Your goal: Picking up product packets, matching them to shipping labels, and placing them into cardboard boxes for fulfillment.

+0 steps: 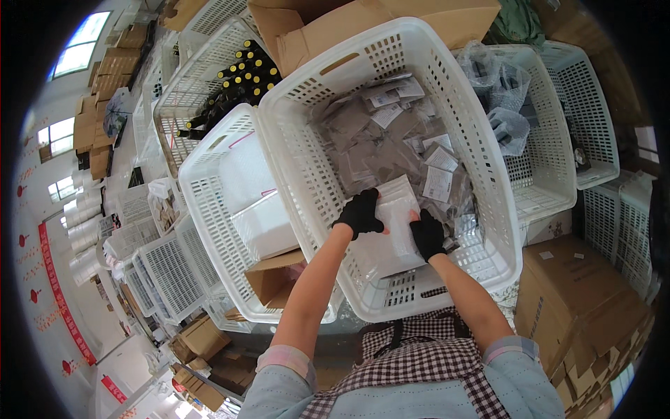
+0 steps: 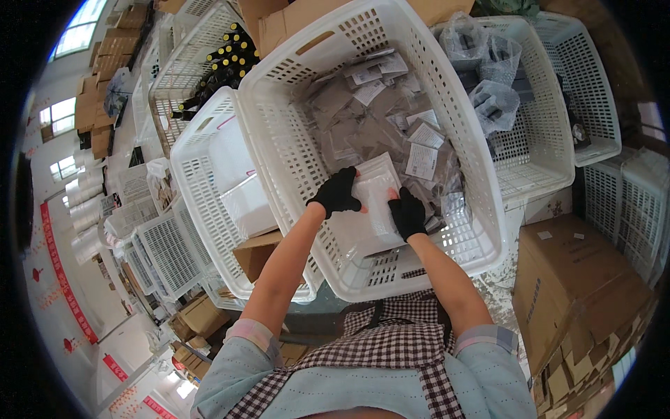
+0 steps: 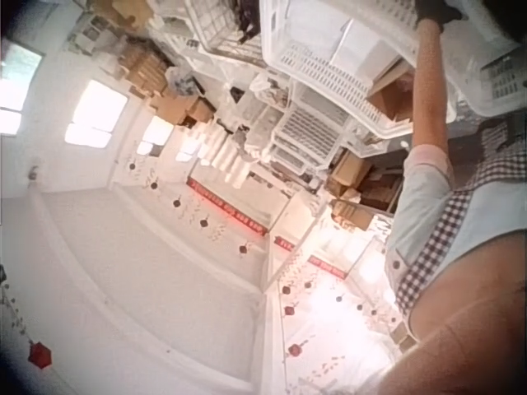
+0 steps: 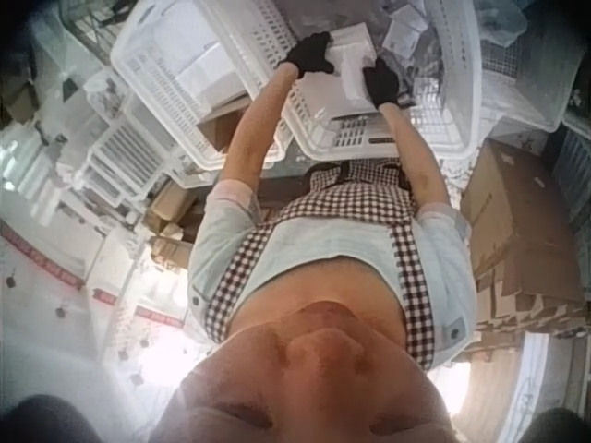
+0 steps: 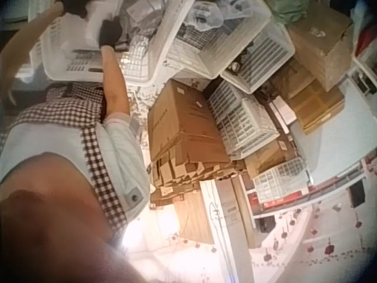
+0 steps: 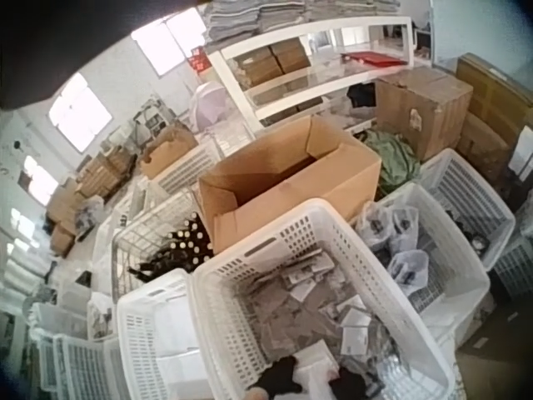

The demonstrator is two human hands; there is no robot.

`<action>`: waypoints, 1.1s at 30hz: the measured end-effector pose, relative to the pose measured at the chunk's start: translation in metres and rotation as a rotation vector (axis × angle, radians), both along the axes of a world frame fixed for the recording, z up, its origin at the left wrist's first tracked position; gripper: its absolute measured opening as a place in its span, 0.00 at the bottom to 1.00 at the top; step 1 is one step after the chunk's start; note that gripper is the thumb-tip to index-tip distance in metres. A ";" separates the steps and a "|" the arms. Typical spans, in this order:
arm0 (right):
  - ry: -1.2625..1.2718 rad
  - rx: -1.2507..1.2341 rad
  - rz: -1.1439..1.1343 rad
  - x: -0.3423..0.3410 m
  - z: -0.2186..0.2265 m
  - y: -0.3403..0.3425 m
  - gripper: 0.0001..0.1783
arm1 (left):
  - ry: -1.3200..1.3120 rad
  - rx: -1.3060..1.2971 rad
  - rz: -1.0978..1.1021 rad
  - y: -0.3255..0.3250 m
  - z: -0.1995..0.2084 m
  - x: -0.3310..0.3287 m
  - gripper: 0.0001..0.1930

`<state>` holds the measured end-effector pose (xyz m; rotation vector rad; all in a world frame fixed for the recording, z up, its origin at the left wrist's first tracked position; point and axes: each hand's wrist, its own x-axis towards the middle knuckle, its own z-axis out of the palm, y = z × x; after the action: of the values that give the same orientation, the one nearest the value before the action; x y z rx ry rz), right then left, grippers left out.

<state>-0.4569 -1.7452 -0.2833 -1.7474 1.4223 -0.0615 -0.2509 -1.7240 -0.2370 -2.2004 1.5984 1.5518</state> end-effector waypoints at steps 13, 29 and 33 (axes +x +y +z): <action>-0.166 0.269 -0.082 0.027 -0.041 -0.072 0.26 | -0.290 -0.279 -0.066 0.027 -0.004 -0.022 0.45; -0.341 0.731 0.058 0.026 -0.082 -0.084 0.41 | -0.311 -0.256 0.034 0.033 0.012 -0.033 0.33; -0.181 0.522 0.247 0.033 -0.066 -0.087 0.49 | -0.291 -0.256 0.029 0.035 0.019 -0.035 0.31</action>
<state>-0.4236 -1.8322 -0.3493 -1.4233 0.9725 0.2566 -0.2862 -1.6895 -0.2184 -2.4443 1.7565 1.0164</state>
